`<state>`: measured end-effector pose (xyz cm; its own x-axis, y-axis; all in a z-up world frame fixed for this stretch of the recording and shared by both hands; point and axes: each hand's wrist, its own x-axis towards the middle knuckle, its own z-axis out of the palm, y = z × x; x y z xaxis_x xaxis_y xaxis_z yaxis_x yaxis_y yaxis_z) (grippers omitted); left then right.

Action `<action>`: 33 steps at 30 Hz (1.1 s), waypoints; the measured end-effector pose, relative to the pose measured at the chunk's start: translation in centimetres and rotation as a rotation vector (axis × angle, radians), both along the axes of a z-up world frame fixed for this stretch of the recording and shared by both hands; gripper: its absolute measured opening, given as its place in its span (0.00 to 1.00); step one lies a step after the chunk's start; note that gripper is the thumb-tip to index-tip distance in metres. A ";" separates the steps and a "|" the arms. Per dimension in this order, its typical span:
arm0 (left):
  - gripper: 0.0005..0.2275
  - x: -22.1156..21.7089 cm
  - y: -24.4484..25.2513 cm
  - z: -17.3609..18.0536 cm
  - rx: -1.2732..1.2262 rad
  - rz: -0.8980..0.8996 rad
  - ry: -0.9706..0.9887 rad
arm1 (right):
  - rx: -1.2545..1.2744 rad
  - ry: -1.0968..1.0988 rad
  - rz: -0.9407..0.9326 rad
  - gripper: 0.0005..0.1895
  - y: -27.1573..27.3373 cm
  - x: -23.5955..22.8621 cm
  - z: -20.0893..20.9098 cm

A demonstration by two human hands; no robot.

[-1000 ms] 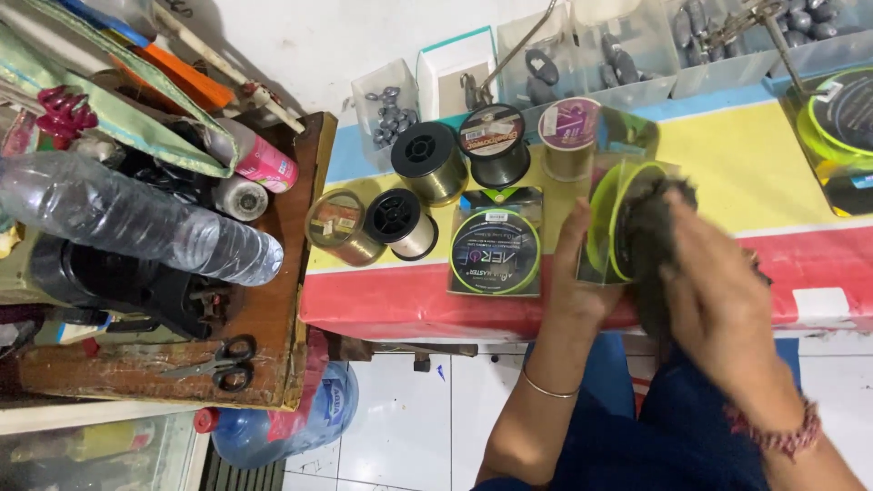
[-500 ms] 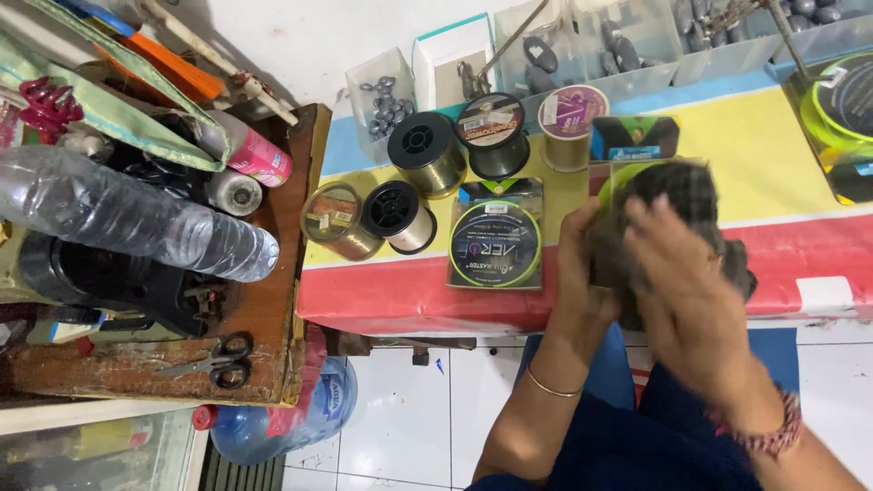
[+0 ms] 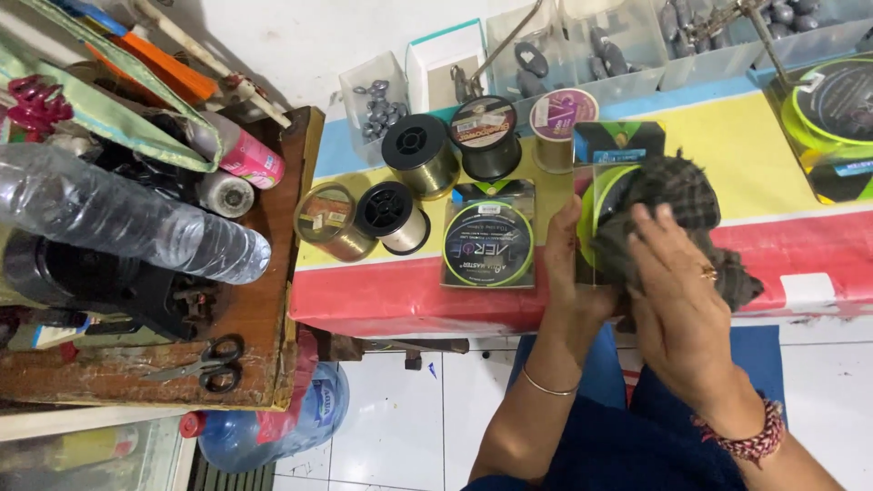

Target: Cleaning and arranging fishing line spools on a table using a cloth

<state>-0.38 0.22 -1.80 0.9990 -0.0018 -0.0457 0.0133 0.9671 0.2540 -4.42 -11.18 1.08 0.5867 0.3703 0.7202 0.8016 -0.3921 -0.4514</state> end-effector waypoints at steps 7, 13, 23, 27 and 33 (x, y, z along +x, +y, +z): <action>0.14 0.6 -0.2 -3.6 -0.098 -0.148 -0.005 | 0.050 -0.143 0.112 0.19 -0.3 3.7 1.5; 0.19 0.2 0.2 -3.6 -0.224 -0.259 -0.198 | 0.014 0.027 -0.151 0.24 -0.4 1.1 1.3; 0.13 0.5 0.0 -3.5 -0.164 -0.194 -0.209 | 0.047 -0.110 0.010 0.16 -0.5 0.6 0.1; 0.23 0.3 0.2 -3.1 -0.183 -0.255 -0.368 | 0.071 -0.163 -0.047 0.20 0.2 2.7 4.0; 0.21 0.6 -0.1 -5.1 -0.276 -0.302 -0.364 | -0.005 -0.008 -0.091 0.23 -2.7 4.6 2.5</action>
